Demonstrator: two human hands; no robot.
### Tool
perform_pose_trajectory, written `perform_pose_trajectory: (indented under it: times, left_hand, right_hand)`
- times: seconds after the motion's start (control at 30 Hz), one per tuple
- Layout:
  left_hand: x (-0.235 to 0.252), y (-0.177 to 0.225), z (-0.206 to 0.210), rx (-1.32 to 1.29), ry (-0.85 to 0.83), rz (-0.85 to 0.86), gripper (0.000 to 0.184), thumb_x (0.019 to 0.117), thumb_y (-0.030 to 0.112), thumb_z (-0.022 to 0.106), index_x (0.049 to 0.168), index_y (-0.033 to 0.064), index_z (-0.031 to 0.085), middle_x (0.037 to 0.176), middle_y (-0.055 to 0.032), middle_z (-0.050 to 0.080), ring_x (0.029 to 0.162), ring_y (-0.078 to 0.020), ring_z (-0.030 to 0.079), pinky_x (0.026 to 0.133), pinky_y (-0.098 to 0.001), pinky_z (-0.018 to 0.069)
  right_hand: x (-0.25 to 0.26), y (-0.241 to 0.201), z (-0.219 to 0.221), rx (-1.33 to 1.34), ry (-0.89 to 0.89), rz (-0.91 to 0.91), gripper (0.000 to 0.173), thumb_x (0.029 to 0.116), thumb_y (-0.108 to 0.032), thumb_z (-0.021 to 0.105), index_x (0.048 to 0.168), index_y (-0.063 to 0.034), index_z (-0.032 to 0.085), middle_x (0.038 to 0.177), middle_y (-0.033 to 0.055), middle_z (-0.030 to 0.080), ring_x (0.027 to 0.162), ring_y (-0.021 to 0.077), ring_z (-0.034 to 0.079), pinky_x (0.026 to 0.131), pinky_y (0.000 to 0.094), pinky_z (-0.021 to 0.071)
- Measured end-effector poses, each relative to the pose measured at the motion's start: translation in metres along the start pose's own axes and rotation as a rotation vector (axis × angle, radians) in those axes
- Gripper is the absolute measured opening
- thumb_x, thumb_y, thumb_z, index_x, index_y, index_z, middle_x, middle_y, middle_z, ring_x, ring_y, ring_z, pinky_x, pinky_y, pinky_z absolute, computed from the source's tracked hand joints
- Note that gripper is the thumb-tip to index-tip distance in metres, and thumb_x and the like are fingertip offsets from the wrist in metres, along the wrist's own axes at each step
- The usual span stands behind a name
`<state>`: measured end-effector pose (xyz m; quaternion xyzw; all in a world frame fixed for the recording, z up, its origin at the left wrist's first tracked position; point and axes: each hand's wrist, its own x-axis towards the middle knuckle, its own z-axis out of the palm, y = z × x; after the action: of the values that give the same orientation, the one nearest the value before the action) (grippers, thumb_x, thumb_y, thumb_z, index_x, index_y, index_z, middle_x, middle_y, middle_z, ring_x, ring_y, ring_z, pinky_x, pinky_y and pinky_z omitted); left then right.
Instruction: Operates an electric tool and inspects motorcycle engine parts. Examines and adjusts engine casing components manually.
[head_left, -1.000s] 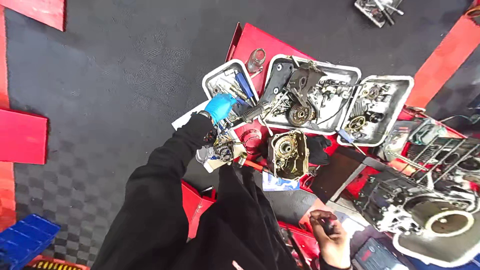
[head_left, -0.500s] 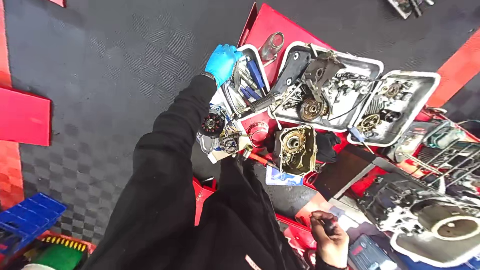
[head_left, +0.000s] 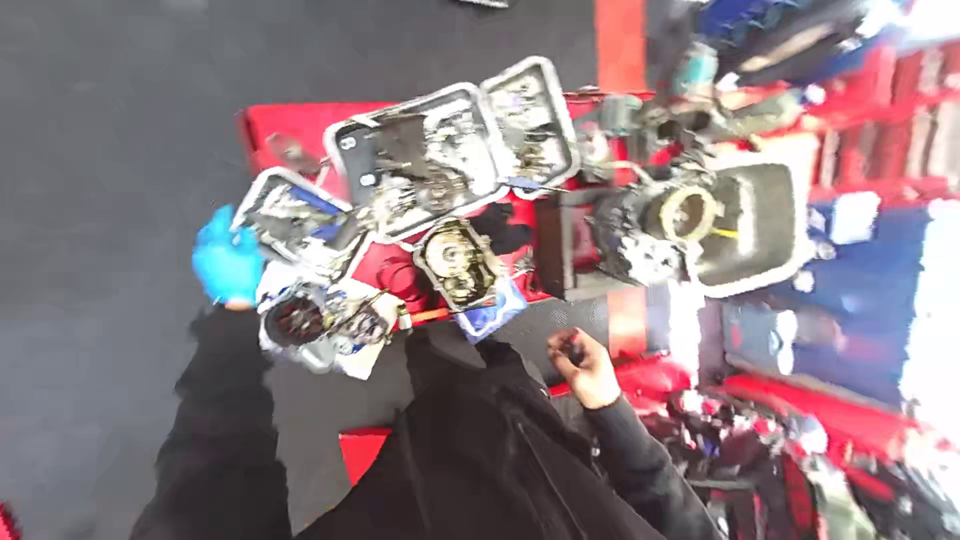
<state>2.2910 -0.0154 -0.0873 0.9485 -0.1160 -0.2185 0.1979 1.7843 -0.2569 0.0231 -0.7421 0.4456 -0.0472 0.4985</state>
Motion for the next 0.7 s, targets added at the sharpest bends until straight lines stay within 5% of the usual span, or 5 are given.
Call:
perform_pose_trajectory:
  times: [0.07,0.13,0.43,0.7]
  left_hand:
    - [-0.032,0.01,0.024,-0.134,0.181,0.156,0.051,0.1063,0.032,0.05,0.149,0.0028,0.051,0.144,-0.0251,0.057,0.132,-0.0357,0.058,0.114,-0.0509,0.0442]
    - [-0.084,0.06,0.043,-0.279,0.146,0.238,0.052,0.1069,0.032,0.051,0.148,0.0001,0.051,0.141,-0.0239,0.059,0.127,-0.0286,0.061,0.111,-0.0424,0.0478]
    - [-0.354,0.328,0.232,-0.532,-0.579,0.634,0.033,0.1025,0.018,0.062,0.131,0.003,0.067,0.122,-0.008,0.073,0.109,-0.0157,0.072,0.097,-0.0364,0.0601]
    - [-0.465,0.479,0.304,-0.67,-0.661,0.519,0.017,0.0984,0.009,0.067,0.111,0.0006,0.074,0.102,-0.0075,0.076,0.091,-0.0145,0.073,0.086,-0.0322,0.0623]
  right_hand:
    - [-0.004,0.016,-0.018,0.077,0.057,-0.004,0.019,0.0826,-0.004,0.068,0.102,-0.0036,0.067,0.087,0.002,0.069,0.071,0.0091,0.063,0.062,0.0284,0.0551]
    - [-0.007,0.034,-0.04,0.139,0.122,-0.005,0.017,0.0827,-0.006,0.07,0.1,-0.0038,0.066,0.085,0.002,0.068,0.07,0.0093,0.063,0.061,0.029,0.0545]
    - [-0.009,0.141,-0.174,0.438,0.133,-0.094,0.015,0.0828,-0.003,0.069,0.098,-0.0033,0.068,0.082,0.0017,0.069,0.068,0.0091,0.062,0.061,0.029,0.0542]
    - [0.008,0.175,-0.295,0.507,0.178,-0.195,0.014,0.083,-0.004,0.07,0.097,-0.0044,0.069,0.079,-0.0007,0.066,0.063,0.0066,0.056,0.056,0.0257,0.0479]
